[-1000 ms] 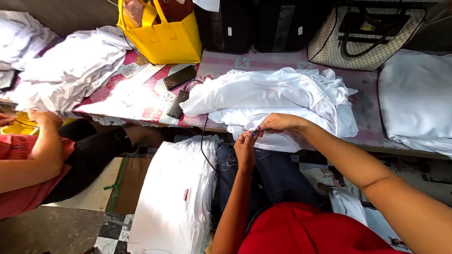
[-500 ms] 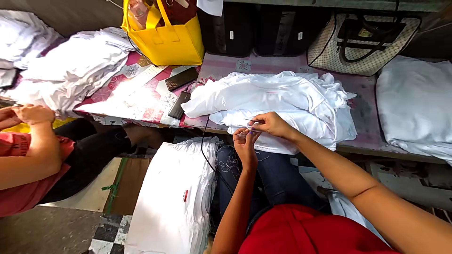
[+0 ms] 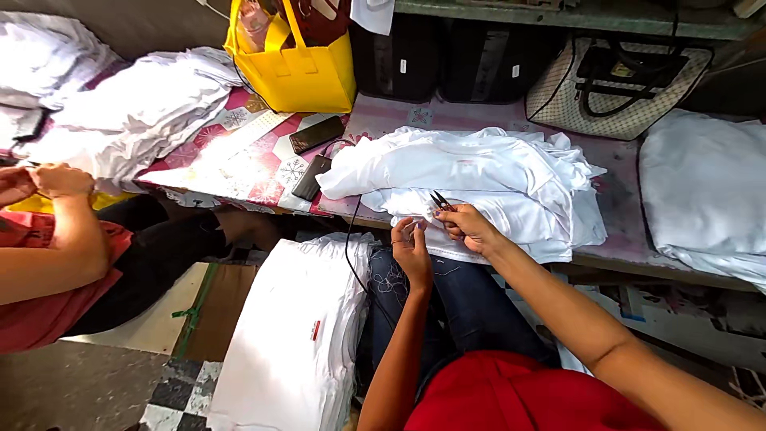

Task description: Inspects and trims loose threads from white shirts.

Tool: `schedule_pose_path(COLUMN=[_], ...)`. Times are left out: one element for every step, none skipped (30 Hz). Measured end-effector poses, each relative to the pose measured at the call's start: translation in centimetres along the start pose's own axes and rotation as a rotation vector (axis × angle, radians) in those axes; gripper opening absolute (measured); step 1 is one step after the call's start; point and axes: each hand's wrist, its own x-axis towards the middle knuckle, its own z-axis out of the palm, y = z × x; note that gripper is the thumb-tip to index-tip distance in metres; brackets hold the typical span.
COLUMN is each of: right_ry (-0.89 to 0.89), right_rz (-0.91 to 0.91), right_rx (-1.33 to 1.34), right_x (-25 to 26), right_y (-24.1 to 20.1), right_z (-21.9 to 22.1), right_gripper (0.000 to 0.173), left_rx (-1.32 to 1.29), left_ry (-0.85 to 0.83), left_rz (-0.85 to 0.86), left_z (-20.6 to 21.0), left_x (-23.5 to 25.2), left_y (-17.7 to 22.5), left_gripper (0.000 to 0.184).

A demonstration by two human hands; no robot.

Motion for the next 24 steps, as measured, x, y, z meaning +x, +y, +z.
schedule_pose_path(right_ry=[0.005, 0.009, 0.013, 0.017, 0.015, 0.008, -0.004, -0.024, -0.044, -0.062, -0.077, -0.088, -0.096, -0.105, -0.119, -0.139, -0.163, -0.179, -0.194, -0.205, -0.206, -0.202, -0.194, -0.185], right_rz=[-0.005, -0.011, -0.014, -0.018, -0.018, -0.016, -0.014, -0.013, -0.011, -0.008, -0.004, -0.004, -0.016, -0.04, -0.072, -0.095, -0.1, -0.093, -0.075, -0.055, -0.036, -0.017, -0.002, 0.004], right_rx=[0.003, -0.005, -0.016, -0.025, -0.033, -0.045, -0.055, -0.063, -0.069, -0.071, -0.072, -0.073, -0.073, -0.084, -0.112, -0.152, -0.202, -0.24, -0.281, -0.329, -0.367, -0.397, -0.415, -0.42], right_x=[-0.1, -0.1, -0.2, -0.2, -0.2, -0.1, -0.1, 0.0, 0.0, 0.0, -0.1, -0.3, -0.5, -0.7, -1.1, -1.6, -2.2, -2.9, -3.6, -4.0, -4.3, -4.4, -4.3, -4.1], right_y=[0.0, 0.0, 0.0, 0.0, 0.1, 0.1, 0.2, 0.4, 0.5, 0.6, 0.5, 0.4, 0.3, 0.1, -0.1, -0.4, -1.0, -1.4, -1.7, -1.9, -2.0, -2.0, -1.8, -1.7], right_z=[0.1, 0.3, 0.3, 0.4, 0.3, 0.0, -0.2, -0.5, -0.7, -0.8, -1.0, -1.1, -1.3, -1.5, -1.8, -1.9, -2.0, -1.9, -1.7, -1.6, -1.4, -1.2, -1.0, -0.9], right_gripper=[0.012, 0.012, 0.013, 0.013, 0.012, 0.012, 0.013, 0.014, 0.015, 0.015, 0.015, 0.014, 0.012, 0.011, 0.013, 0.022, 0.032, 0.039, 0.041, 0.04, 0.039, 0.04, 0.041, 0.041], left_rx=[0.048, 0.106, 0.155, 0.182, 0.19, 0.179, 0.165, 0.146, 0.111, 0.06, -0.006, -0.074, -0.135, -0.189, -0.231, -0.264, -0.29, -0.309, -0.323, -0.33, -0.334, -0.338, -0.339, -0.341], left_ry=[-0.032, -0.056, -0.065, -0.068, -0.078, -0.097, -0.128, -0.167, -0.2, -0.228, -0.25, -0.261, -0.269, -0.275, -0.274, -0.272, -0.272, -0.277, -0.28, -0.285, -0.283, -0.277, -0.273, -0.27], left_rz=[0.059, 0.099, 0.122, 0.123, 0.108, 0.077, 0.036, -0.011, -0.065, -0.126, -0.189, -0.249, -0.3, -0.347, -0.385, -0.413, -0.434, -0.446, -0.452, -0.451, -0.449, -0.443, -0.434, -0.426], left_z=[0.1, 0.2, 0.4, 0.5, 0.5, 0.4, 0.2, 0.0, -0.2, -0.3, -0.4, -0.4, -0.5, -0.5, -0.6, -0.6, -0.7, -0.8, -0.9, -0.9, -0.9, -0.9, -1.0, -1.0], left_x=[0.2, 0.4, 0.5, 0.6, 0.8, 0.9, 1.0, 1.1, 1.1, 1.0, 0.8, 0.7, 0.6, 0.6, 0.5, 0.6, 0.6, 0.5, 0.4, 0.4, 0.4, 0.3, 0.3, 0.2], left_y=[-0.3, -0.6, -0.8, -1.0, -1.0, -1.0, -1.0, -0.9, -0.8, -0.6, -0.4, -0.2, 0.1, 0.6, 1.1, 1.6, 1.9, 2.2, 2.3, 2.3, 2.3, 2.2, 2.1, 2.0], left_gripper=[0.031, 0.029, 0.022, 0.015, 0.012, 0.011, 0.011, 0.011, 0.013, 0.016, 0.019, 0.021, 0.022, 0.022, 0.021, 0.02, 0.02, 0.019, 0.019, 0.018, 0.018, 0.017, 0.017, 0.017])
